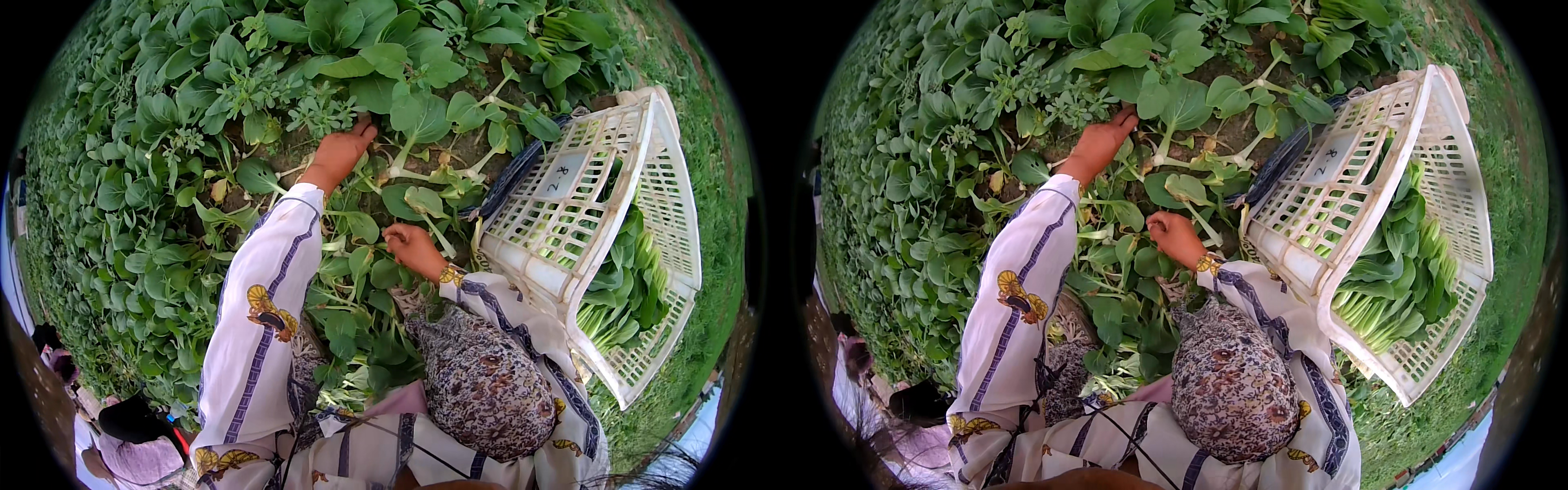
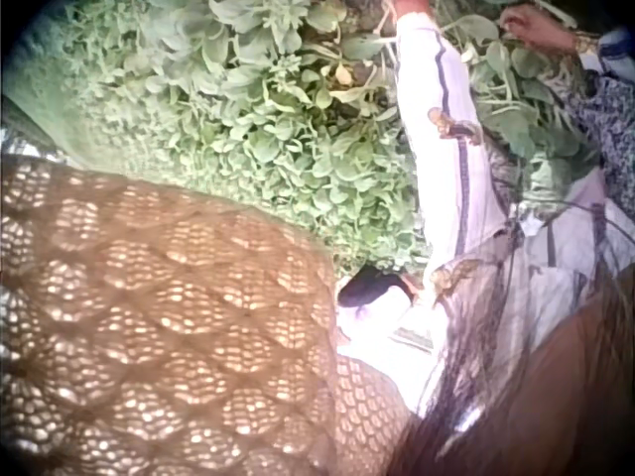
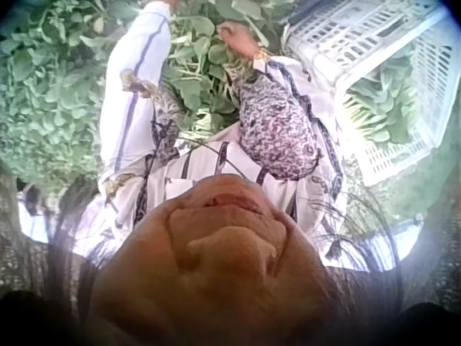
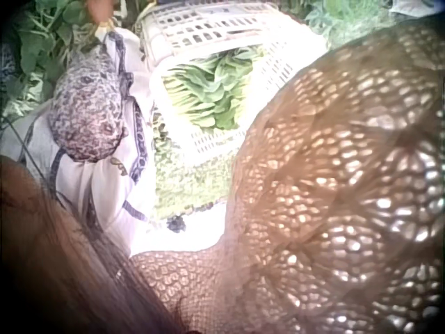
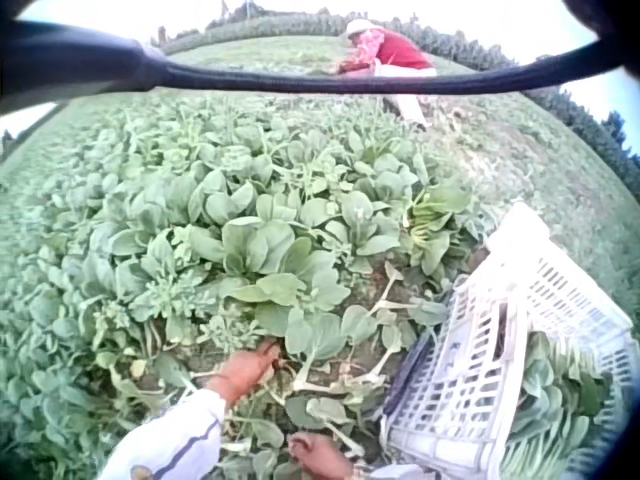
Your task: The person harvests leafy green vegetables in a field using a small knife to cut the stems near the base. They gather the cut vegetables into bunches and place them into a white plastic basket beside them.
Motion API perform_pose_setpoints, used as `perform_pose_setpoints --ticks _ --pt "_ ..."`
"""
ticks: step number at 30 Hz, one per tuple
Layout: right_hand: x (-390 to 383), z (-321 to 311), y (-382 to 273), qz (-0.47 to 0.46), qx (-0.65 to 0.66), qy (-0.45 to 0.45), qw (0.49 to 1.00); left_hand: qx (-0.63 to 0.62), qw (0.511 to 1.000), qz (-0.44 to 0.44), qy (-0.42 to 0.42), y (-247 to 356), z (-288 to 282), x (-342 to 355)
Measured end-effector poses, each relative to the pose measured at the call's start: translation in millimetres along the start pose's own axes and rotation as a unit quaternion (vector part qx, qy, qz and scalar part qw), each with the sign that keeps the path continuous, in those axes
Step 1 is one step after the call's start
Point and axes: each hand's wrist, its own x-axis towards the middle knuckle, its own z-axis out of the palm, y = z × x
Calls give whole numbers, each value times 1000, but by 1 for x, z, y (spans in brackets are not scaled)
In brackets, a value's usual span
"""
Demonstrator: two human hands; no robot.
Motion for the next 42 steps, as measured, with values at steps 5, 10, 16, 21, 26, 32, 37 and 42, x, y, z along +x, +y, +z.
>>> perform_pose_setpoints --ticks 5,10,16,21,26,32,37,42 --pt "-3 3 4 -7 -27 13 1000 -34 997 -54 51 2 10 12" --pt "-8 -3 -2 28 19 -14 999 -24 999 -46 12 -4 -4 14" --pt "5 -3 -44 -133 92 25 987 -453 873 -135 118 34 -47 -64" --pt "14 11 -62 -110 113 -7 988 -802 530 -275 5 83 -39 -103" --pt "16 -5 -54 -98 112 86 985 -722 626 -296 -21 68 -40 -101" --pt "83 -33 -66 -187 8 313 931 -410 898 -81 138 61 -45 -42" --pt "114 -56 -72 -89 202 341 914 -254 954 -35 153 49 -44 39" --pt "110 -66 -70 -38 304 290 906 -137 985 4 104 33 -62 102"
